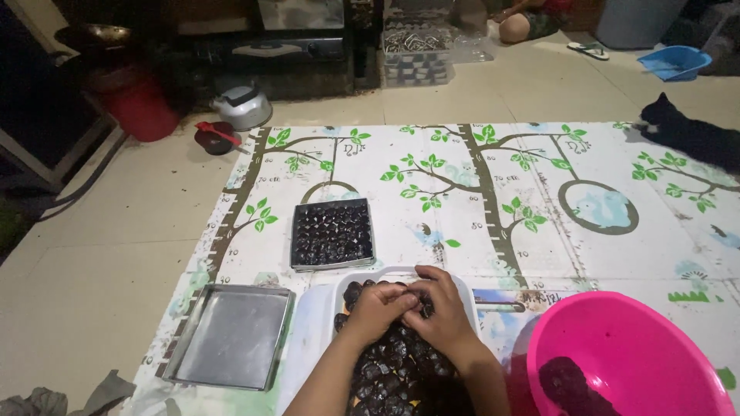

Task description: Rolling small portions of dark dough into balls and arranging them in a tray

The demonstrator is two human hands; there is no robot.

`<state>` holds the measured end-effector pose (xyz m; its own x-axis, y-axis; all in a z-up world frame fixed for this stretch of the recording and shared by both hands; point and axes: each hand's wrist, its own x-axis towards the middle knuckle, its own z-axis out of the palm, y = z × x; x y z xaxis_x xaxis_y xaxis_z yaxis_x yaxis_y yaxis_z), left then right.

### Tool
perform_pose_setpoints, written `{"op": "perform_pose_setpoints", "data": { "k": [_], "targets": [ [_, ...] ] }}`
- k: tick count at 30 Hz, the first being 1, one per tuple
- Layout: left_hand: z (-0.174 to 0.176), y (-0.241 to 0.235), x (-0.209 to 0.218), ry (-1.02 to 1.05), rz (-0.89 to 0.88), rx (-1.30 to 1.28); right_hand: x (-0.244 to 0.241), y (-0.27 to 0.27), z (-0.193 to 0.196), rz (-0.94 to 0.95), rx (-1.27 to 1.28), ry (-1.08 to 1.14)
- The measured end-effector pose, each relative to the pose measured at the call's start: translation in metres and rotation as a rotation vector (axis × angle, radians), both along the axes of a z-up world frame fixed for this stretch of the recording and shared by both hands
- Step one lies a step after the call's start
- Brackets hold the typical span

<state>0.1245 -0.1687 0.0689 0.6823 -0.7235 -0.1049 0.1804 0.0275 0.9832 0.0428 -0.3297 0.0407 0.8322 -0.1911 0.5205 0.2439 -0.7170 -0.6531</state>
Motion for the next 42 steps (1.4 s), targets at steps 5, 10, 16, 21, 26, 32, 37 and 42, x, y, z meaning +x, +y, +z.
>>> {"op": "perform_pose_setpoints", "data": {
  "k": [5, 10, 16, 21, 26, 32, 37, 42],
  "targets": [
    [0.001, 0.003, 0.002, 0.011, 0.071, 0.073, -0.002, 0.008, 0.008, 0.016, -0.092, -0.072],
    [0.0, 0.002, 0.001, 0.04, 0.029, -0.047, -0.003, 0.006, 0.012, 0.017, -0.009, -0.151],
    [0.006, 0.003, 0.001, -0.018, 0.081, 0.172, -0.006, 0.01, 0.024, 0.009, -0.055, -0.115],
    [-0.006, 0.004, 0.004, 0.014, 0.041, 0.066, -0.008, 0.009, 0.021, 0.024, -0.06, -0.165],
    [0.002, 0.004, 0.003, -0.079, 0.085, 0.113, -0.008, 0.011, 0.031, 0.042, -0.092, -0.16],
    [-0.026, 0.007, 0.015, -0.136, 0.005, -0.053, -0.001, 0.007, 0.016, 0.044, -0.067, -0.223],
    [-0.007, 0.005, 0.004, -0.028, 0.004, 0.052, -0.006, 0.01, 0.014, -0.004, -0.024, -0.146],
    [-0.018, 0.009, 0.013, -0.033, 0.015, -0.034, -0.008, 0.01, 0.029, 0.109, -0.049, -0.094]
  ]
}}
